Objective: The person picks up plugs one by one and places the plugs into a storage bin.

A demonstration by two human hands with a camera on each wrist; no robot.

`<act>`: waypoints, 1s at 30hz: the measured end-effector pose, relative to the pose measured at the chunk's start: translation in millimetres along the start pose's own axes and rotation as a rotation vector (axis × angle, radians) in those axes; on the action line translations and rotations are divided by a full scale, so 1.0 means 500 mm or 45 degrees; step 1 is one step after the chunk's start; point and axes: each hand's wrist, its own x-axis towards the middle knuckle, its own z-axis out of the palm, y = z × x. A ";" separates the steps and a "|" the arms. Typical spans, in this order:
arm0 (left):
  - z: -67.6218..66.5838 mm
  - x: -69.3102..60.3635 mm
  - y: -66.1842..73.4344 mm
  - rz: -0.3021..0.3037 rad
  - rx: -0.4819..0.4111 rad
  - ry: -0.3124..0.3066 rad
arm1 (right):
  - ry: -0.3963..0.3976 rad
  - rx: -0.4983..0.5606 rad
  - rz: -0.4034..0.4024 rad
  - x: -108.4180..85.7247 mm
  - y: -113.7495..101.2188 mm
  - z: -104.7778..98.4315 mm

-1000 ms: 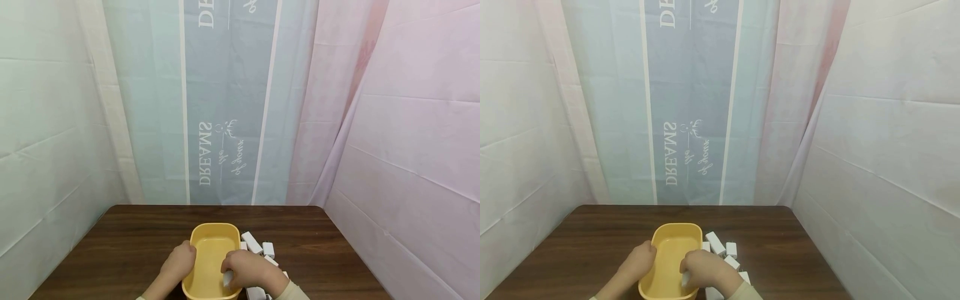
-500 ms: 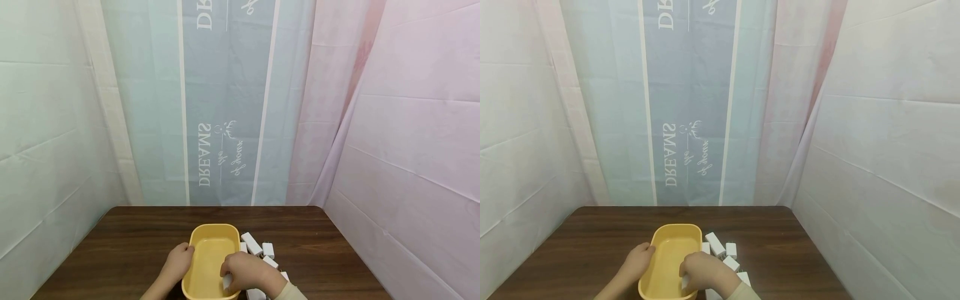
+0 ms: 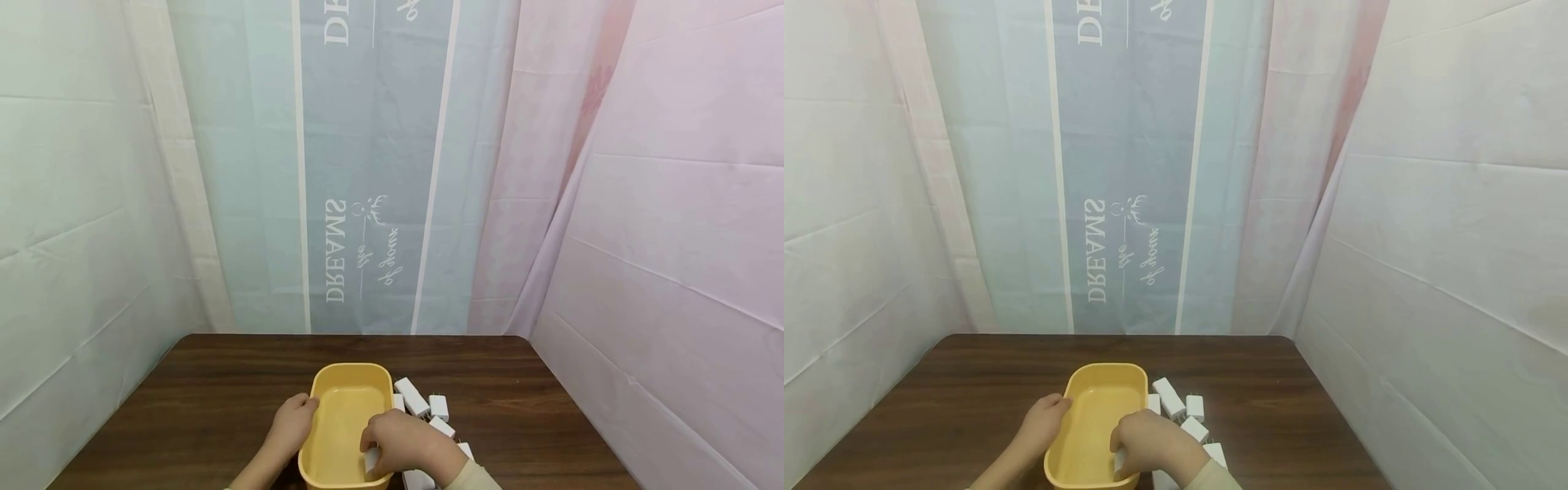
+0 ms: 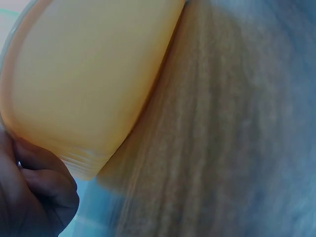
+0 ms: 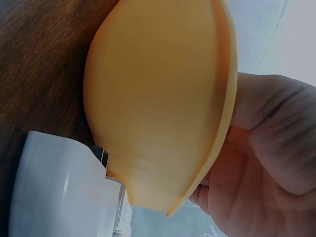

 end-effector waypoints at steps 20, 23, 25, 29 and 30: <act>0.001 0.003 -0.009 -0.053 -0.215 -0.065 | -0.019 0.020 -0.007 0.000 -0.005 -0.003; 0.001 0.002 -0.012 -0.055 -0.211 -0.069 | -0.023 0.036 -0.008 0.001 -0.007 -0.004; 0.001 0.002 -0.013 -0.056 -0.204 -0.072 | -0.025 0.047 -0.001 0.001 -0.009 -0.004; 0.003 0.005 -0.014 -0.048 -0.187 -0.069 | -0.008 0.039 0.027 0.000 -0.010 -0.009; 0.003 0.005 -0.013 -0.044 -0.183 -0.068 | -0.003 0.035 0.034 0.000 -0.011 -0.011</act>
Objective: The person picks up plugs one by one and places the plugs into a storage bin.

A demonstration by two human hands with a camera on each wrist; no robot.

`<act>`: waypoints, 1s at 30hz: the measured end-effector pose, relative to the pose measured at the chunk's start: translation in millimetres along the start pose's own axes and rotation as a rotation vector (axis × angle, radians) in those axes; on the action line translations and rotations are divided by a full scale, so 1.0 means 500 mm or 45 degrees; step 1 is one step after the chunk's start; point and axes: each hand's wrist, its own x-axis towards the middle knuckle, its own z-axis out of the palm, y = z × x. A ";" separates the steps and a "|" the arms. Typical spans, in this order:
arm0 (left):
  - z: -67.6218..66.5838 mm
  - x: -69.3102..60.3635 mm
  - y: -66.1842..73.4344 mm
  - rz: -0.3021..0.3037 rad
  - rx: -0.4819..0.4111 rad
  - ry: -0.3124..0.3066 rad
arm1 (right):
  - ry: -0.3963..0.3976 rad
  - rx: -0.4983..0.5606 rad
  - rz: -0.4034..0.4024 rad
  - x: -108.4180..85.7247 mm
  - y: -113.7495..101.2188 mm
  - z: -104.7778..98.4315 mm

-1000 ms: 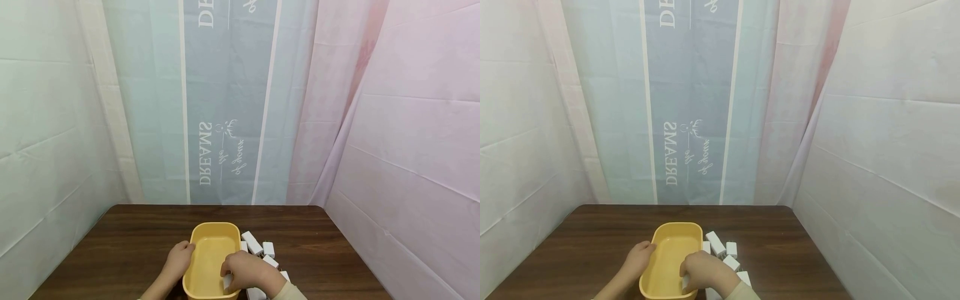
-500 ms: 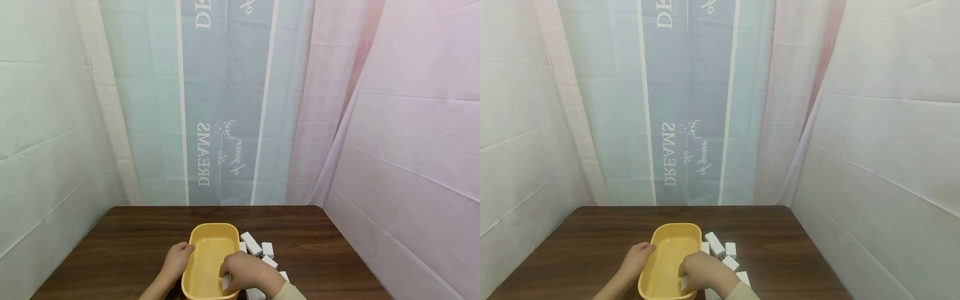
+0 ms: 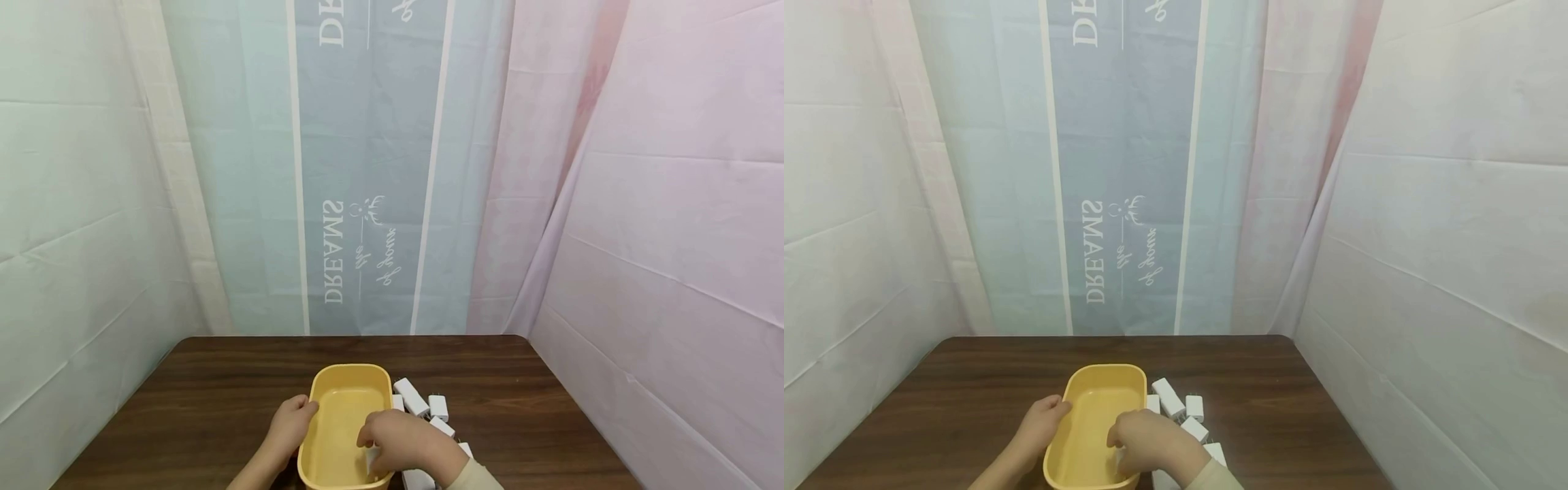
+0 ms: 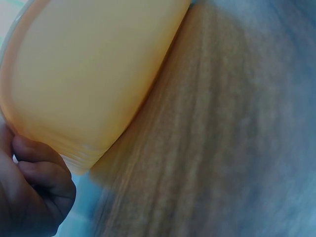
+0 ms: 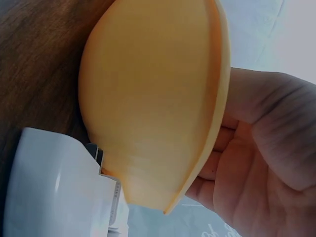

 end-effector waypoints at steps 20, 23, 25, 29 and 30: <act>0.000 0.004 0.006 -0.007 0.037 0.008 | 0.320 0.044 0.066 -0.030 0.042 -0.071; -0.001 0.003 0.006 -0.009 0.041 0.015 | 0.349 0.054 0.109 -0.037 0.051 -0.079; -0.002 0.002 0.007 -0.009 0.044 0.019 | 0.364 0.061 0.141 -0.042 0.058 -0.082; 0.000 -0.001 0.010 -0.010 0.035 0.023 | 0.393 0.066 0.183 -0.051 0.072 -0.086; 0.001 -0.001 0.010 -0.011 0.030 0.022 | 0.399 0.061 0.195 -0.053 0.076 -0.087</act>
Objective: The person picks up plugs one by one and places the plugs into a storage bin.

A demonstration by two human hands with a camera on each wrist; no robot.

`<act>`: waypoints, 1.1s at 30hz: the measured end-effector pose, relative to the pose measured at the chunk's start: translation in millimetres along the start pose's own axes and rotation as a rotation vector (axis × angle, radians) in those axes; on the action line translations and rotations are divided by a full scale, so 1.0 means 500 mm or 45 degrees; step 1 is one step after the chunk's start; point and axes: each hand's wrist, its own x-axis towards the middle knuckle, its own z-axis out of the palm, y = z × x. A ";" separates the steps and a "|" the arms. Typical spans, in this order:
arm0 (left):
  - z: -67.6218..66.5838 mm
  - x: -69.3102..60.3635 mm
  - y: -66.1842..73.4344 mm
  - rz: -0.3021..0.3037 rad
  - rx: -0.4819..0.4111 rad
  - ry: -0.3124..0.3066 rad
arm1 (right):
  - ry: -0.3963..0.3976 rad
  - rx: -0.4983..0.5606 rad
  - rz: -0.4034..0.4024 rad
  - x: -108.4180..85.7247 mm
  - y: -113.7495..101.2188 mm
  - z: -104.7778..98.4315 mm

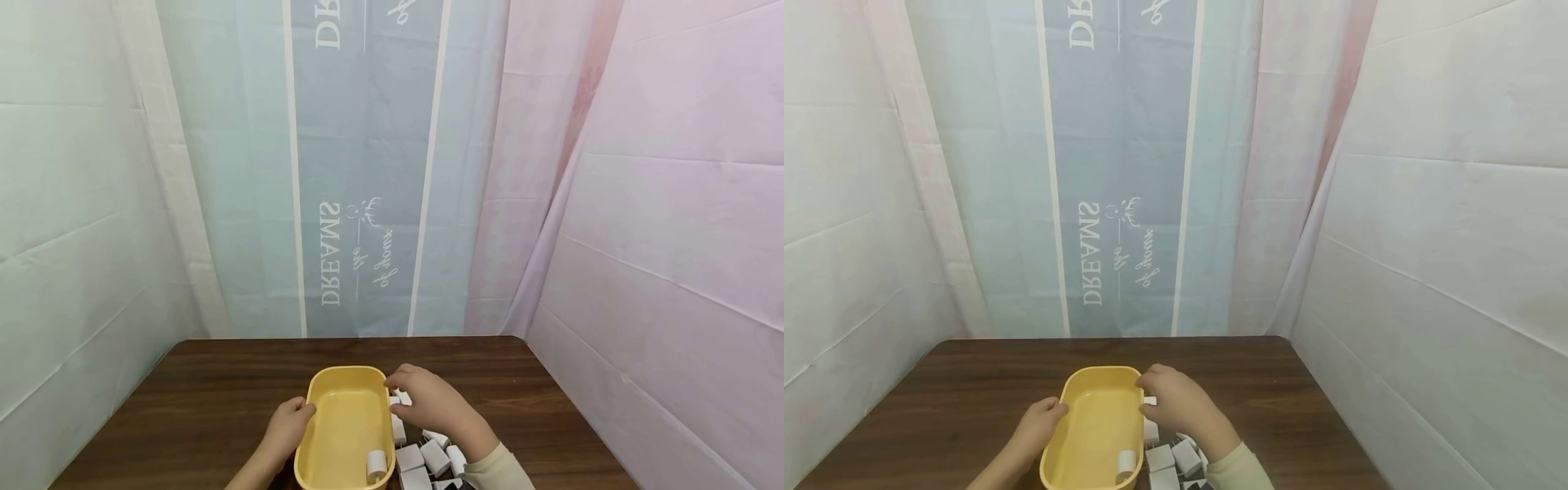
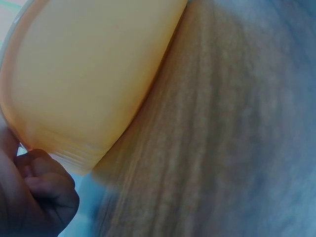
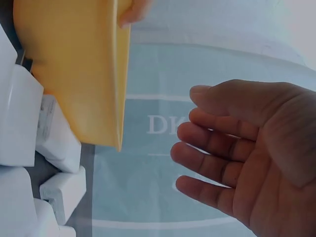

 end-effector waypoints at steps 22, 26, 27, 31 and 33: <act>0.001 -0.001 -0.001 -0.012 -0.039 -0.023 | -0.004 -0.003 0.155 -0.009 0.062 -0.012; 0.001 -0.002 0.000 -0.018 -0.060 -0.026 | -0.012 0.025 0.198 -0.009 0.072 -0.008; 0.001 -0.002 0.000 -0.016 -0.060 -0.026 | -0.014 0.033 0.214 -0.010 0.075 -0.007; 0.001 -0.002 -0.001 -0.027 -0.060 -0.034 | -0.012 0.058 0.290 -0.014 0.085 0.000; 0.000 -0.002 -0.002 -0.033 -0.052 -0.039 | -0.009 0.064 0.318 -0.015 0.089 0.003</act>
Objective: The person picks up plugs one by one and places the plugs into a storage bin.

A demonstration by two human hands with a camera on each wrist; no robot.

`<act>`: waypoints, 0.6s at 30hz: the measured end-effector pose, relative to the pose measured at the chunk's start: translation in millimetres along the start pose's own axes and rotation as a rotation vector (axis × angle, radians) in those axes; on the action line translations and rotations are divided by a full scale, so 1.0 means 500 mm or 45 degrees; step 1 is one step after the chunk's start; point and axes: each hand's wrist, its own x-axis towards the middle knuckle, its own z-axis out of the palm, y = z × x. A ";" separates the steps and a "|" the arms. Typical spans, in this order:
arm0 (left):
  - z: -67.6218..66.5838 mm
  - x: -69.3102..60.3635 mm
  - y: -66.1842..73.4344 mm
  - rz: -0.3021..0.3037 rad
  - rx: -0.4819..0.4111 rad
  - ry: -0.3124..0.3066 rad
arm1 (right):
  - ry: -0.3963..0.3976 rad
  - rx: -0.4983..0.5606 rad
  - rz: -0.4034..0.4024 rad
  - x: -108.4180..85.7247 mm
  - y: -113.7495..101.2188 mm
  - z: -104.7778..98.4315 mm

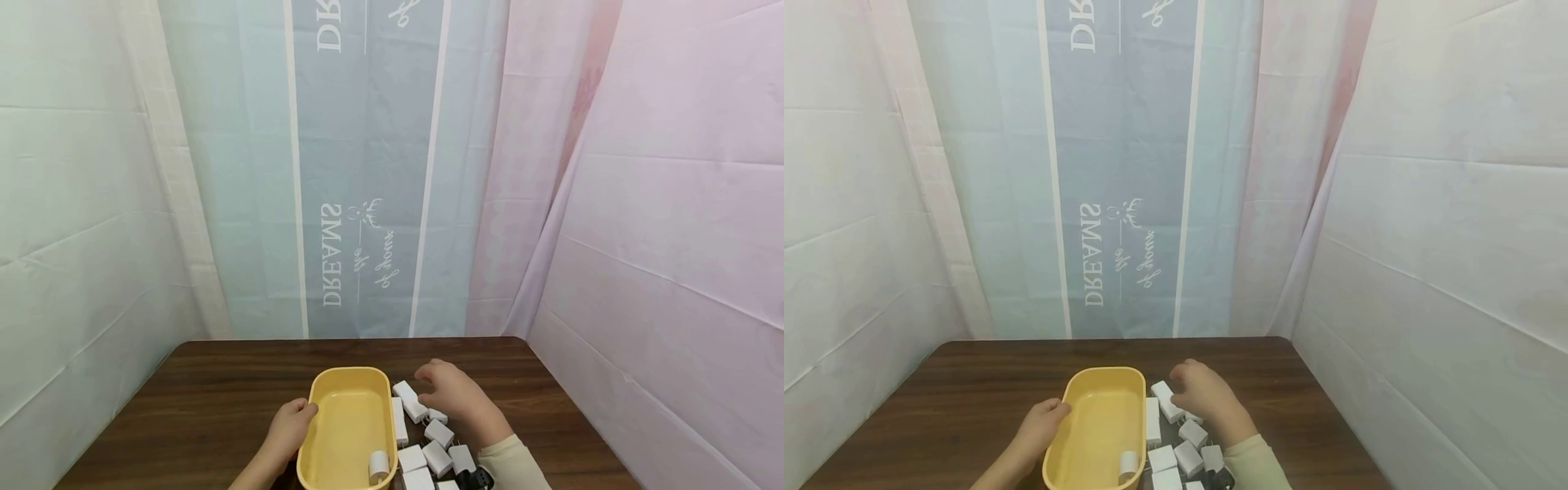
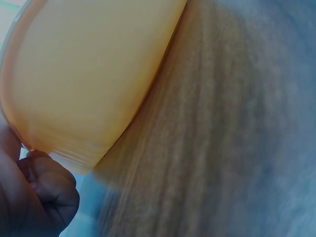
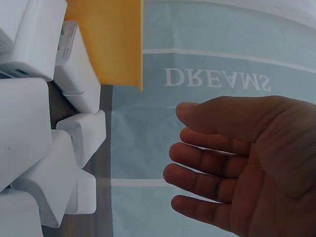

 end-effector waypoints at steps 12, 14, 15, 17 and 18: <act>-0.001 -0.002 0.001 0.008 -0.004 -0.002 | 0.017 0.004 0.160 0.007 0.029 0.020; -0.001 -0.002 0.001 0.011 -0.009 -0.003 | 0.003 0.012 0.196 0.008 0.034 0.025; -0.001 -0.002 0.001 0.012 -0.012 -0.004 | -0.004 0.013 0.213 0.008 0.035 0.028; -0.001 -0.003 0.002 0.019 -0.018 -0.006 | -0.014 0.022 0.241 0.007 0.039 0.032; -0.001 -0.003 0.001 0.022 -0.020 -0.006 | -0.022 0.026 0.256 0.007 0.040 0.034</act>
